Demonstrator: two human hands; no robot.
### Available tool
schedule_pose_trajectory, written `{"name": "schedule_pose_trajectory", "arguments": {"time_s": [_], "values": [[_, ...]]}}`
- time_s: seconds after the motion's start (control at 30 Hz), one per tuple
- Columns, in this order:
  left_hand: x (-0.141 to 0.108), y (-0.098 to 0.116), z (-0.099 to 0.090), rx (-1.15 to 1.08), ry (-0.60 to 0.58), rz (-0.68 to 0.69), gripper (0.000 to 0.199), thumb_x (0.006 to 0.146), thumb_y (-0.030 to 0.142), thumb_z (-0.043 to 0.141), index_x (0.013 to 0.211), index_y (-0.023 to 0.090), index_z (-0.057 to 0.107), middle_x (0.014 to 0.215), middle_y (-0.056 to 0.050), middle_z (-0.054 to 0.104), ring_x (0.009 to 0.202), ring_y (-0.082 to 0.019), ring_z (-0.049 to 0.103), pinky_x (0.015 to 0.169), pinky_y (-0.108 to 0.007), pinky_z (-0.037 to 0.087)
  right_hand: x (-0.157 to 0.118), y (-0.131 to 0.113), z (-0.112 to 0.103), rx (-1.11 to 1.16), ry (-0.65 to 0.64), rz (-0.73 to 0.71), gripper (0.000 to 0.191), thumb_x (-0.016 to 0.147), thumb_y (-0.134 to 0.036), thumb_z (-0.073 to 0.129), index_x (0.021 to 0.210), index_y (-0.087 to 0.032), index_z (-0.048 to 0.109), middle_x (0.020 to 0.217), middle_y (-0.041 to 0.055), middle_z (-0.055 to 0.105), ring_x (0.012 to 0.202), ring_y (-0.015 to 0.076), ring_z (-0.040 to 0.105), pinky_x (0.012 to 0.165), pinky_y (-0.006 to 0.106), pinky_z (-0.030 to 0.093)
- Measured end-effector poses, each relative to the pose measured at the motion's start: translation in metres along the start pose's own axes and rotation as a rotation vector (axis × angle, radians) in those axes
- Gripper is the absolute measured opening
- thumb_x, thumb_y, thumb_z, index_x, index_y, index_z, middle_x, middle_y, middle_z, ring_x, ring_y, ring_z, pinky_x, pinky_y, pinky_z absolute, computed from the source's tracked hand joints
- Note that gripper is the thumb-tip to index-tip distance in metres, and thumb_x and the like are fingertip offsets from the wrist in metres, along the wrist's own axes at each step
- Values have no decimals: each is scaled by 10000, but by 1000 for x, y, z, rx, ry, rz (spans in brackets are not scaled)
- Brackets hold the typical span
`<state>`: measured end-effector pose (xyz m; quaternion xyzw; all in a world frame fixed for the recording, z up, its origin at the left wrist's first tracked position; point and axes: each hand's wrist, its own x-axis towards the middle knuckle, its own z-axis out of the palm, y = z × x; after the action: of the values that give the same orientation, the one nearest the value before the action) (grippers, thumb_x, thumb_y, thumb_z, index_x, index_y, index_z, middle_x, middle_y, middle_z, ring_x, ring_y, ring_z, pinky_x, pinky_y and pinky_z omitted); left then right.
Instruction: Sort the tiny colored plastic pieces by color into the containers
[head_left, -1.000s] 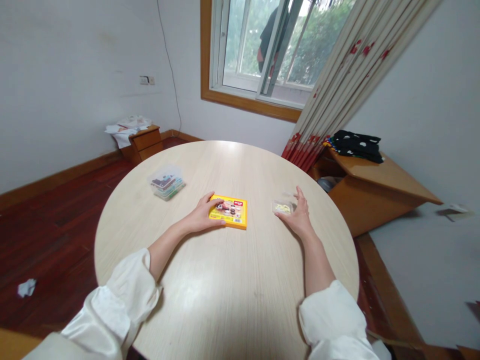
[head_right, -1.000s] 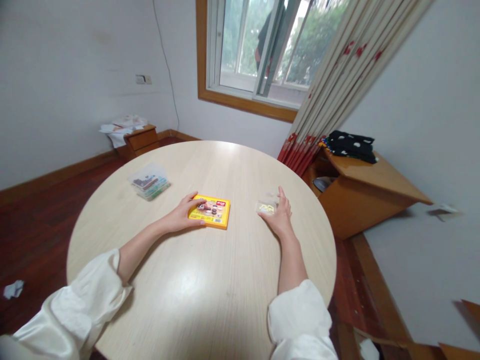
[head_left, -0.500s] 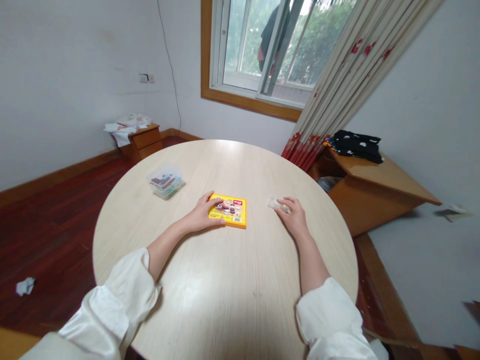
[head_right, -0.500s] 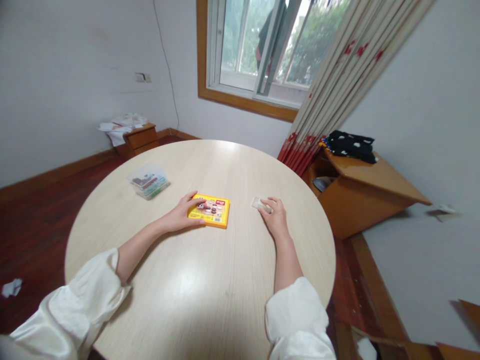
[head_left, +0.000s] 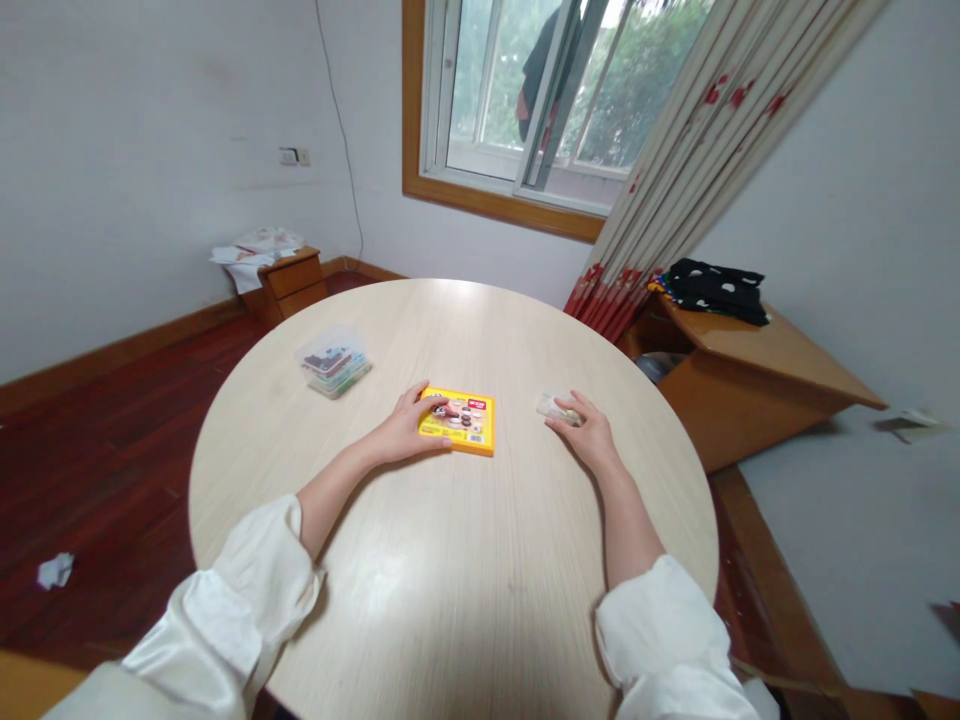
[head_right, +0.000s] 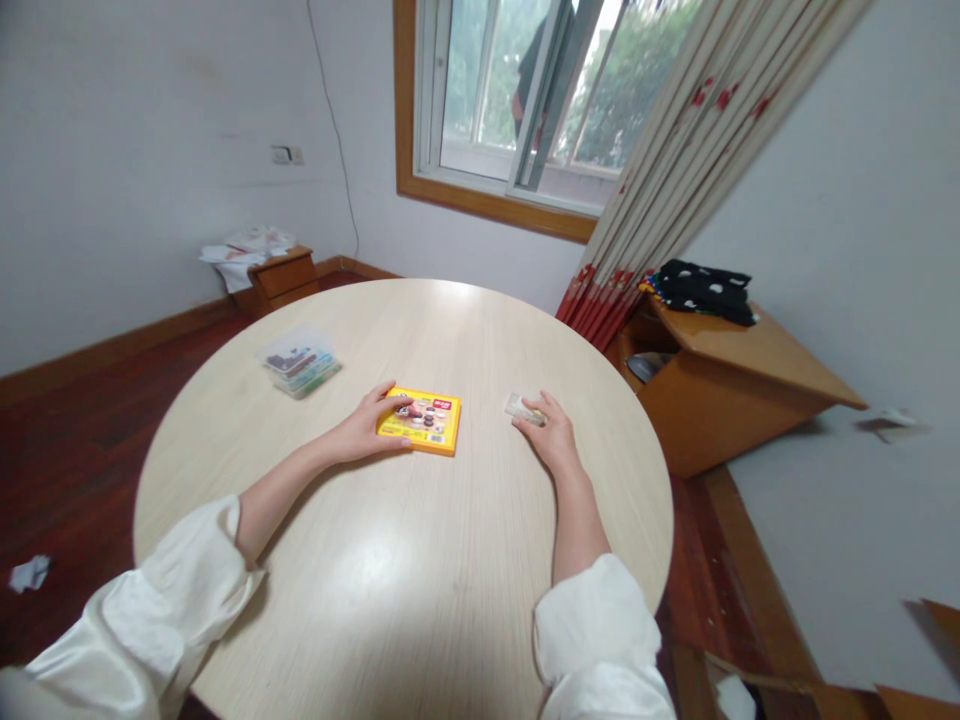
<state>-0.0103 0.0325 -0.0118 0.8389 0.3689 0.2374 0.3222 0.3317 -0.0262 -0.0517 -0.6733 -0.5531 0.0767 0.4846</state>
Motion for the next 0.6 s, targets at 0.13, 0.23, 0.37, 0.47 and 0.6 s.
{"name": "schedule_pose_trajectory", "arguments": {"time_s": [0.13, 0.23, 0.37, 0.47, 0.6], "values": [[0, 0, 1, -24, 14, 10, 742, 638, 485, 709, 1274, 162, 502, 1457, -172, 254, 1382, -330, 210, 1118, -460, 227, -1, -3, 1, -48, 50, -69, 555, 646, -639, 625, 899, -153, 713, 1169, 183, 598, 1096, 295, 559, 963, 502, 407], [1, -1, 2, -34, 29, 32, 717, 660, 455, 707, 1273, 145, 500, 1443, -185, 278, 1387, -303, 212, 1113, -428, 247, -1, -4, 0, -124, 71, -144, 564, 684, -652, 579, 924, -157, 703, 1036, 155, 621, 993, 271, 582, 904, 478, 450], [0, 2, 5, -18, 57, 43, 656, 678, 417, 710, 1246, 143, 529, 1416, -187, 326, 1360, -297, 281, 1107, -423, 259, -2, -10, 1, -223, 58, -196, 540, 713, -630, 567, 980, -175, 683, 956, 121, 591, 888, 247, 572, 842, 459, 476], [0, 6, 6, -27, 81, 61, 581, 695, 374, 706, 1216, 166, 556, 1391, -168, 373, 1330, -287, 339, 1099, -429, 273, -3, -22, 5, -238, 90, -187, 562, 707, -610, 589, 1038, -161, 661, 976, 122, 553, 876, 244, 560, 788, 438, 498], [0, 8, 8, -45, 93, 68, 543, 702, 371, 705, 1193, 180, 573, 1375, -158, 394, 1311, -278, 368, 1092, -425, 289, -8, -51, 14, -210, 143, -220, 514, 726, -528, 619, 1089, -165, 632, 980, 111, 544, 894, 238, 553, 765, 414, 506]]}}
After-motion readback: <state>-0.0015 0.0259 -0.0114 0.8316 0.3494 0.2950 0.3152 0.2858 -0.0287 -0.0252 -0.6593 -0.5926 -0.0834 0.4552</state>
